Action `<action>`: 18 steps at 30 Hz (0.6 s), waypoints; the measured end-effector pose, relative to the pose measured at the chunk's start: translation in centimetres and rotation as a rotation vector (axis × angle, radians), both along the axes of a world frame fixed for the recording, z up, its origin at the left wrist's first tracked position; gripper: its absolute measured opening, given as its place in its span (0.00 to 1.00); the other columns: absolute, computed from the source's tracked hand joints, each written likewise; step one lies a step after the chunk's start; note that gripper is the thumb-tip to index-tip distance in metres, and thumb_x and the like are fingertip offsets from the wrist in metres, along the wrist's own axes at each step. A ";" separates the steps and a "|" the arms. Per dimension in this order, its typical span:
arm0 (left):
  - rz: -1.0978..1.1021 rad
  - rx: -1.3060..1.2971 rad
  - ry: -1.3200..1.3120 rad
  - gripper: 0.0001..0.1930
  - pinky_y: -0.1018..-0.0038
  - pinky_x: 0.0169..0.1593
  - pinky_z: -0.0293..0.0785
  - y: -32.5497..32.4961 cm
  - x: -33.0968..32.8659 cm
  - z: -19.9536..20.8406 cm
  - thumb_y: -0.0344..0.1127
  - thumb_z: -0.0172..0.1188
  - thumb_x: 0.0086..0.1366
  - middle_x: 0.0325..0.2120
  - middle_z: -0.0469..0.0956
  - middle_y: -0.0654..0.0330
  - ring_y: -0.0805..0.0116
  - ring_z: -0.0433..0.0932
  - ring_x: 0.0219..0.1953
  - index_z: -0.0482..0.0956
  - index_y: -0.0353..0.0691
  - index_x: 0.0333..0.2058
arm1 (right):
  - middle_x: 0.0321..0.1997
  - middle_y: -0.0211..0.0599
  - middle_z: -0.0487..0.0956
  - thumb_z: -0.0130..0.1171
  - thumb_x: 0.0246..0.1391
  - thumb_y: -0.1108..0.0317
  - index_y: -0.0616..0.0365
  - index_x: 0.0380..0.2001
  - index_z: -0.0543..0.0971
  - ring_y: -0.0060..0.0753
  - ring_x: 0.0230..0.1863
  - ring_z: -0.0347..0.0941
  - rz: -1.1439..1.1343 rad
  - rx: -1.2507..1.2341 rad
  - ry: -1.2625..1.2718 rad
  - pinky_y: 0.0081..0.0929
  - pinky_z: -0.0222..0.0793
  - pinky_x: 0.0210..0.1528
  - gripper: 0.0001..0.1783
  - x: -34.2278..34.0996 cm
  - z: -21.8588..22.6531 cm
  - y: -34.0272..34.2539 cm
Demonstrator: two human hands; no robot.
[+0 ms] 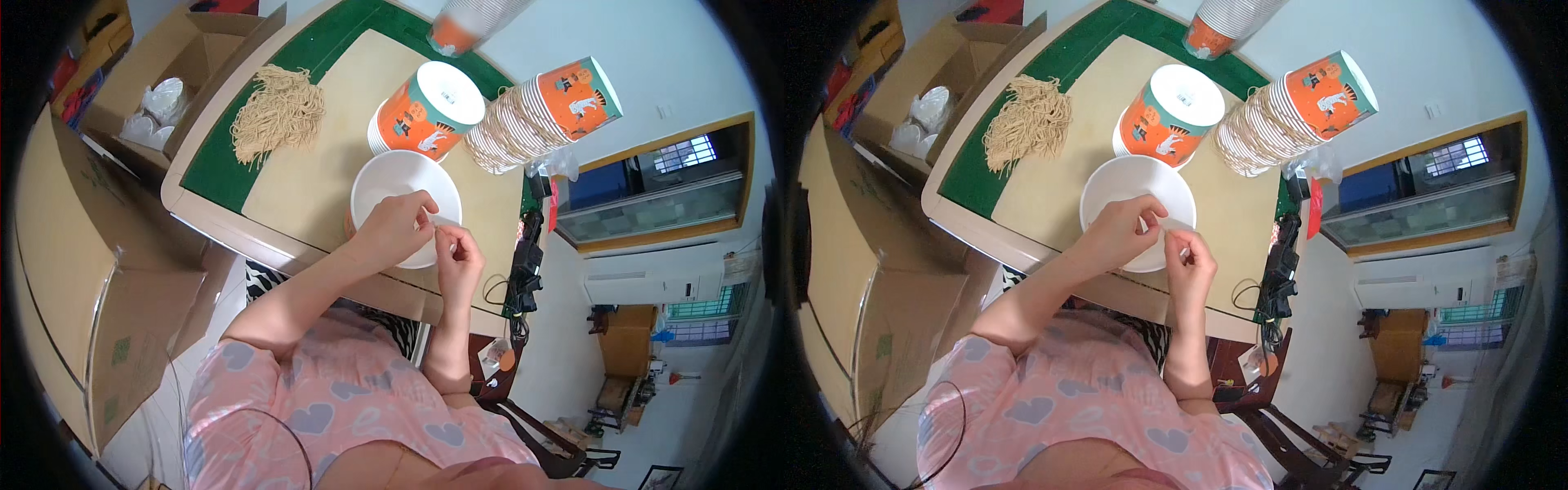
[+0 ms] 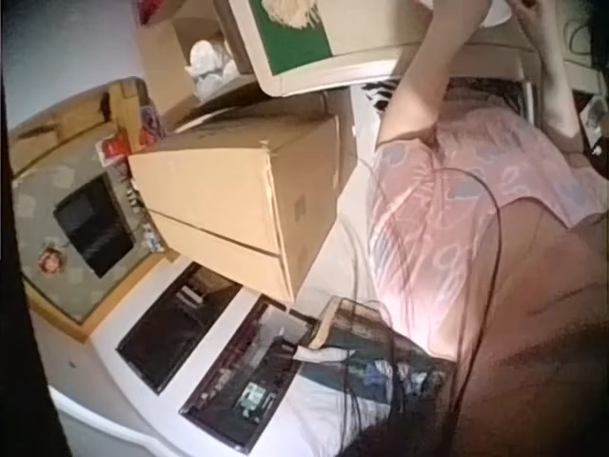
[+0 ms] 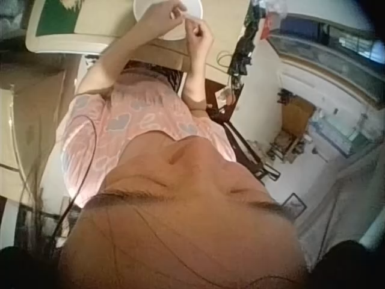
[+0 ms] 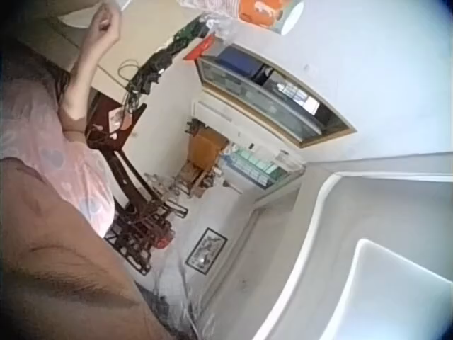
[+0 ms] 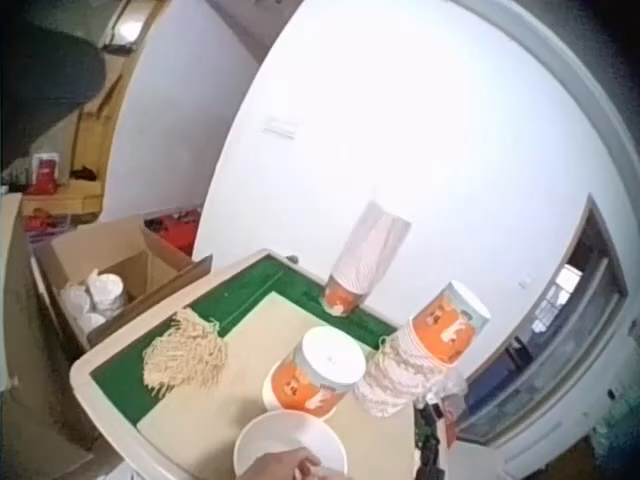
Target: Placing rubber bands around individual paper bowls for organization.
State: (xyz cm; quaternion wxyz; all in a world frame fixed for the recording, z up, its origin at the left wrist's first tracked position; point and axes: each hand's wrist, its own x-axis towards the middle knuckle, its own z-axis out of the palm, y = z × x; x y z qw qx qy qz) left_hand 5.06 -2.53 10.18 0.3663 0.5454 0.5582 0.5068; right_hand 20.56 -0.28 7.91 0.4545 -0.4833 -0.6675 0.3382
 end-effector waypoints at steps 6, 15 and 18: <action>-0.041 0.005 -0.029 0.10 0.66 0.37 0.75 0.0 -0.3 0.2 0.34 0.58 0.54 0.26 0.80 0.51 0.54 0.80 0.29 0.78 0.33 0.33 | 0.25 0.19 0.75 0.61 0.51 0.76 0.58 0.31 0.80 0.08 0.22 0.57 0.024 -0.017 -0.007 0.11 0.50 0.22 0.04 0.0 0.3 0.1; -0.040 0.045 0.010 0.08 0.66 0.37 0.75 0.0 0.0 0.1 0.31 0.58 0.56 0.26 0.80 0.50 0.55 0.80 0.30 0.81 0.35 0.32 | 0.26 0.21 0.74 0.61 0.50 0.79 0.59 0.31 0.80 0.09 0.22 0.57 0.044 -0.027 0.038 0.11 0.50 0.22 0.05 0.1 0.4 -0.1; -0.032 0.035 -0.010 0.08 0.66 0.37 0.75 0.0 0.1 0.1 0.31 0.58 0.56 0.28 0.80 0.50 0.55 0.80 0.31 0.81 0.35 0.32 | 0.26 0.22 0.73 0.61 0.49 0.79 0.59 0.30 0.79 0.10 0.21 0.56 0.060 0.002 0.036 0.11 0.50 0.22 0.05 0.3 0.2 0.0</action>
